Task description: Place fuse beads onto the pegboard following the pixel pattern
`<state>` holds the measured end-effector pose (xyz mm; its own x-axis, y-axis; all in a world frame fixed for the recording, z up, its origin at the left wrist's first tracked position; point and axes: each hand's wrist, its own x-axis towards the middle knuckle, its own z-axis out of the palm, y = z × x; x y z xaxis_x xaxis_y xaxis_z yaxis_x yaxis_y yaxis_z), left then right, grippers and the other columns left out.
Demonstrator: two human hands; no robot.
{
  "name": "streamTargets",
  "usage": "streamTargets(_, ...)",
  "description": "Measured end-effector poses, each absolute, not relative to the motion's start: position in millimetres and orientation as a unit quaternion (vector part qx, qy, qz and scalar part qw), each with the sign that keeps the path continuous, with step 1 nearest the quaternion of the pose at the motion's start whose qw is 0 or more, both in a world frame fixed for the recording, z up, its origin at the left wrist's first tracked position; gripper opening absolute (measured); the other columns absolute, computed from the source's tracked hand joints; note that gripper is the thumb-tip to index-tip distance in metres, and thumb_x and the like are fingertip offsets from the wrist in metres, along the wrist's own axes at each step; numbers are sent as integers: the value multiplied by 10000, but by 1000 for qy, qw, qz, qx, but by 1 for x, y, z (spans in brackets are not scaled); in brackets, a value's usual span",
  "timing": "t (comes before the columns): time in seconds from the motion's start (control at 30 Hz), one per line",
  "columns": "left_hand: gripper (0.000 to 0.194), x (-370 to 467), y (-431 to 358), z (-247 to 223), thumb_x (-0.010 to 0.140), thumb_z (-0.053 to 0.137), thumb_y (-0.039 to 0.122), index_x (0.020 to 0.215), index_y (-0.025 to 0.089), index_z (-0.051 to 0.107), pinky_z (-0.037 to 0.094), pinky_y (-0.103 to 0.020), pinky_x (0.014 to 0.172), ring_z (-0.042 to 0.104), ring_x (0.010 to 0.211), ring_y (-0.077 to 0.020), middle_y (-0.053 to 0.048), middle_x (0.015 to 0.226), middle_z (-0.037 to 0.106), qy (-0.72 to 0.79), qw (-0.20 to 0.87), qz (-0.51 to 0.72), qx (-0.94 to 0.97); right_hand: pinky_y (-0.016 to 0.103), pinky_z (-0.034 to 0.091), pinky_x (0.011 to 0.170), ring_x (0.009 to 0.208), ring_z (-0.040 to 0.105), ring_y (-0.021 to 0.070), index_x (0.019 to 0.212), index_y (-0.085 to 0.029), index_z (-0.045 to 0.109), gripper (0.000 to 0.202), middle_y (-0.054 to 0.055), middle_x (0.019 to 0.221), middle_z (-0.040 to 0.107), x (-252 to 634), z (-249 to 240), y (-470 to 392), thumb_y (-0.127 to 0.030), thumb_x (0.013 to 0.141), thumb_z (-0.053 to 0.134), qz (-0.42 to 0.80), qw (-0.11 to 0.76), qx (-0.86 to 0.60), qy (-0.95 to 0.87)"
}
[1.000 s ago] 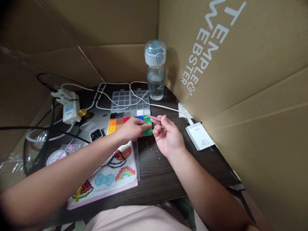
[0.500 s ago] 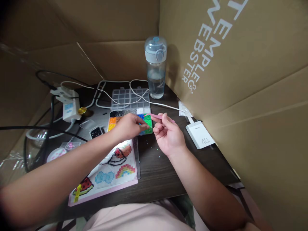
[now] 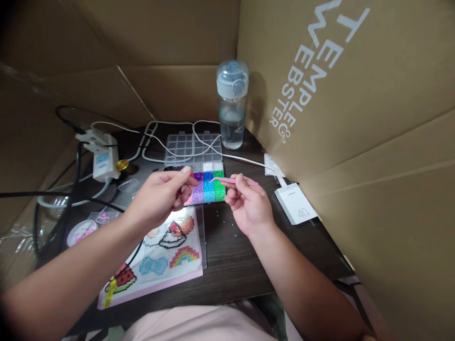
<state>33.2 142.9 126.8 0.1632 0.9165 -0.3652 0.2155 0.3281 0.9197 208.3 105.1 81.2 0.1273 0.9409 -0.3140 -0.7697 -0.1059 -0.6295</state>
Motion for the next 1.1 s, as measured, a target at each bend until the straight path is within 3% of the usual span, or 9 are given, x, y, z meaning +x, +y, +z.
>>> streamTargets(0.13,443,19,112,126,798,682,574,881,139,683,368,-219,460,517,520,-98,-25,694,624,544,656,361,380,182,493,428,437,575,69,799,-168,750,198,88,778,802,201,84,92,-325,731,849,652,629,-352,-237)
streamTargets(0.3,380,9,80,121,773,753,443,915,96,690,454,-239,557,599,646,-134,-86,809,672,501,719,385,289,205,507,428,439,614,93,798,-187,782,183,81,792,809,190,82,81,-342,735,855,641,618,-346,-296)
streamTargets(0.77,93,5,53,118,820,711,154,772,75,701,399,-144,429,512,483,-56,-18,617,593,424,816,369,132,229,525,449,456,637,109,861,-215,797,89,98,852,815,180,77,68,-297,832,781,669,570,-293,-377)
streamTargets(1.1,151,3,51,124,859,582,78,738,73,672,379,-125,384,472,442,-50,-20,580,556,410,836,359,67,251,536,467,470,647,116,901,-232,799,87,90,893,817,178,73,64,-293,868,747,647,580,-285,-406)
